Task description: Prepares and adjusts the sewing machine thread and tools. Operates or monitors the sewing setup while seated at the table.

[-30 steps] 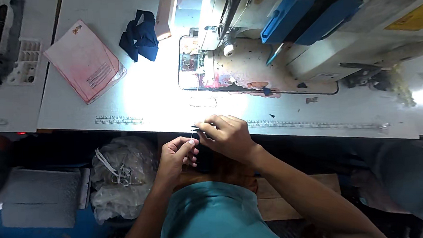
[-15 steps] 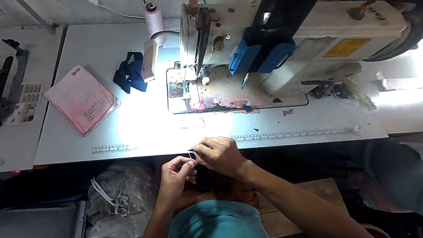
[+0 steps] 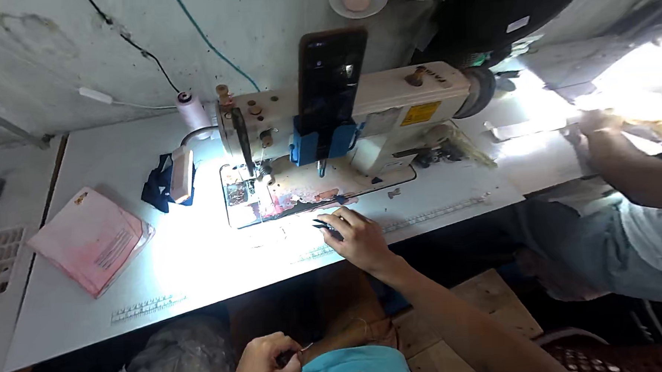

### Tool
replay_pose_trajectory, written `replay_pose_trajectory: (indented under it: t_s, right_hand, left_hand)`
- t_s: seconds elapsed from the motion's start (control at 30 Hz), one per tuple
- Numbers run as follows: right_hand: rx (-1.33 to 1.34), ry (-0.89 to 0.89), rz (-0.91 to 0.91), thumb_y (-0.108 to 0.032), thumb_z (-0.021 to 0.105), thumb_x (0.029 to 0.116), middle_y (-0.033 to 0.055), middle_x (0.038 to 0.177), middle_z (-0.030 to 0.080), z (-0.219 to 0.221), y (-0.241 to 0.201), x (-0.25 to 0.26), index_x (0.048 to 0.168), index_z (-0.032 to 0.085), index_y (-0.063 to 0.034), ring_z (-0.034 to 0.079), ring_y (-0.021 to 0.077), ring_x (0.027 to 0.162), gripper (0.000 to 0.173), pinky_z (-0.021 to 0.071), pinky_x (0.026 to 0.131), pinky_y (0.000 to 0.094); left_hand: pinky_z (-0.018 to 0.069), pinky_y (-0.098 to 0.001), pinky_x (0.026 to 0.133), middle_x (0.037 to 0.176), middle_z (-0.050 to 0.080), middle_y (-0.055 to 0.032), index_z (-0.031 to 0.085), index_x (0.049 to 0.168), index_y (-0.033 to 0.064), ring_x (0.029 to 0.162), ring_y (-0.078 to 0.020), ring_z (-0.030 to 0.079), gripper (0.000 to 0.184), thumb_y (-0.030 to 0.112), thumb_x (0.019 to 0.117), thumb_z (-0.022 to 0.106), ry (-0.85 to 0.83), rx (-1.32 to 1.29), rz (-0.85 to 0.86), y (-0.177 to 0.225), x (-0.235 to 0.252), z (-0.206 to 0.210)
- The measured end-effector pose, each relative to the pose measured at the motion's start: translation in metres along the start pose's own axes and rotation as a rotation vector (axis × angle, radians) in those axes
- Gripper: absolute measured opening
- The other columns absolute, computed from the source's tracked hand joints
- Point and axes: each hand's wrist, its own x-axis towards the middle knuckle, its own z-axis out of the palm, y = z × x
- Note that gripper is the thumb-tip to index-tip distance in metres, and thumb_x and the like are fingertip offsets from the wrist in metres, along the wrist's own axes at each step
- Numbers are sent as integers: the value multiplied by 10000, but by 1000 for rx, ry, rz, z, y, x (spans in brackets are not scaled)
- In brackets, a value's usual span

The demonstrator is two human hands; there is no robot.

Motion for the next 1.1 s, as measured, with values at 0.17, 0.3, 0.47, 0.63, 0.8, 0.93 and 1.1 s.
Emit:
replay_pose_trajectory:
  t_s: [0.17,0.3,0.47,0.63,0.8,0.93,1.1]
  right_hand:
    - [1,55,3,-358,585,993,53,1266,689,5,5,-1,1221,751,-251,625,276,1174,301,500,966,477]
    - [21,281,-14,-376,628,962,107,1284,670,-20,-2,20,1257,733,-210,595,336,1215,354,480,987,543]
    - [-142,441,-192,-507,613,962,197,1506,480,-67,5,85,1396,625,-287,392,428,1417,486,302,1138,601]
    - [-237,495,-165,-582,531,990,216,1608,382,-106,12,140,1475,557,-250,276,504,1493,588,213,1163,705]
    - [-93,675,72,-480,473,1028,331,1631,225,-123,15,114,1561,355,7,222,499,1509,732,235,1183,645]
    - [-7,390,-128,-351,549,999,174,1456,560,-39,17,29,1370,630,-151,473,410,1375,429,370,1087,638]
    - [49,71,-76,-384,503,1015,45,1353,662,6,26,-19,1255,719,-205,557,313,1308,369,419,1086,539]
  left_hand:
    - [533,-576,958,1358,639,-159,652,1389,187,1192,-396,637,585,128,815,750,96,405,-74,-2,13,21]
    - [545,-525,914,1288,662,-122,757,1036,168,1142,-351,647,329,29,748,677,212,373,-83,-6,20,30]
    - [527,-597,931,1421,590,-213,704,1290,136,1138,-445,649,490,174,804,748,166,480,-183,-8,17,42]
    - [467,-640,1020,1465,546,-237,670,1354,138,1255,-487,576,487,334,909,695,126,489,-340,-20,5,49]
    - [420,-642,1088,1447,531,-296,626,1400,81,1362,-508,479,597,457,937,665,216,526,-603,-52,-10,65]
    - [356,-617,1153,1546,453,-232,592,1440,103,1463,-461,362,666,549,948,627,202,482,-718,-81,-20,76]
    - [370,-636,1135,1517,470,-247,582,1439,91,1414,-488,404,760,599,886,698,354,246,-717,-102,-15,58]
